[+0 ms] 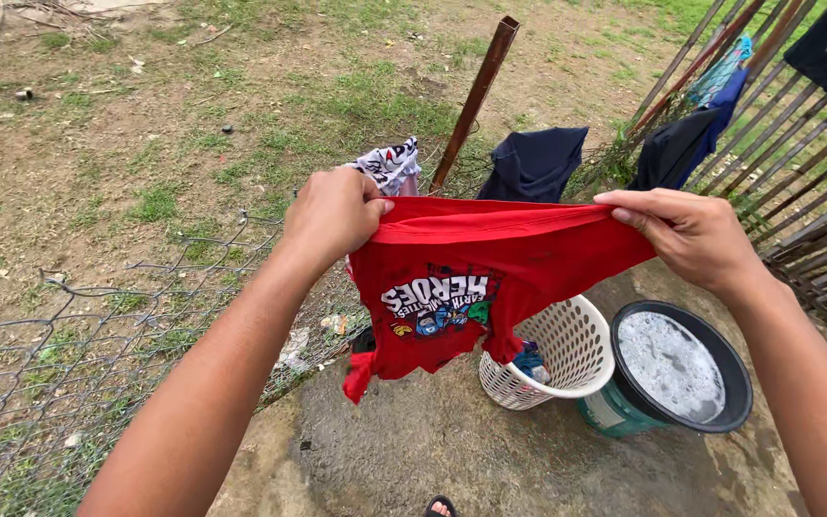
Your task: The person washes various clothes by hand in a basin of soapy water, wrings them out, and hangs them on a bamboo and wire fence.
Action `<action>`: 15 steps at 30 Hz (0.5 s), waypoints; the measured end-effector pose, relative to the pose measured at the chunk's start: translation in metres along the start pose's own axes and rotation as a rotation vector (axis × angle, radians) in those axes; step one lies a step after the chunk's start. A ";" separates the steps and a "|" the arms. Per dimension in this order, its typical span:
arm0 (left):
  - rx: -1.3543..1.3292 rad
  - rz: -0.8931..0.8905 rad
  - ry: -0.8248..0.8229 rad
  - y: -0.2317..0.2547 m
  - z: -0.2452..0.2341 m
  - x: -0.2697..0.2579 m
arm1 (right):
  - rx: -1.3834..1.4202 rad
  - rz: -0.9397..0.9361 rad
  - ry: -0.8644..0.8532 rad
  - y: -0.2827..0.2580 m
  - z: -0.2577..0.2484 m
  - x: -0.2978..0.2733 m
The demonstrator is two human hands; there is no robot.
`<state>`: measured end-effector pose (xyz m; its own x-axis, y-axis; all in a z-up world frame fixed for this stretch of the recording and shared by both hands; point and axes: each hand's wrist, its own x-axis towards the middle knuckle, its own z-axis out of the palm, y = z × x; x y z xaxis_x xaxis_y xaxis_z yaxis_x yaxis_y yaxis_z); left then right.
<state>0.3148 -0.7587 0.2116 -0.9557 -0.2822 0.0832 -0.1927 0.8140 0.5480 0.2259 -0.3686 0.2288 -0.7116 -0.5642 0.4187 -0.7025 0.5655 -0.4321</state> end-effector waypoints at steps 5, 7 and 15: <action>0.033 -0.154 0.016 -0.029 -0.026 -0.009 | 0.050 -0.172 -0.088 -0.011 0.025 0.037; 0.031 -0.159 0.045 -0.048 -0.037 -0.012 | -0.023 -0.077 -0.192 -0.024 0.039 0.049; 0.060 -0.296 0.049 -0.105 -0.065 -0.029 | -0.158 -0.178 -0.259 -0.066 0.095 0.074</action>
<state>0.3778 -0.8692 0.2059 -0.8443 -0.5348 -0.0322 -0.4757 0.7207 0.5043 0.2209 -0.5051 0.2122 -0.5670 -0.7846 0.2510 -0.8220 0.5194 -0.2334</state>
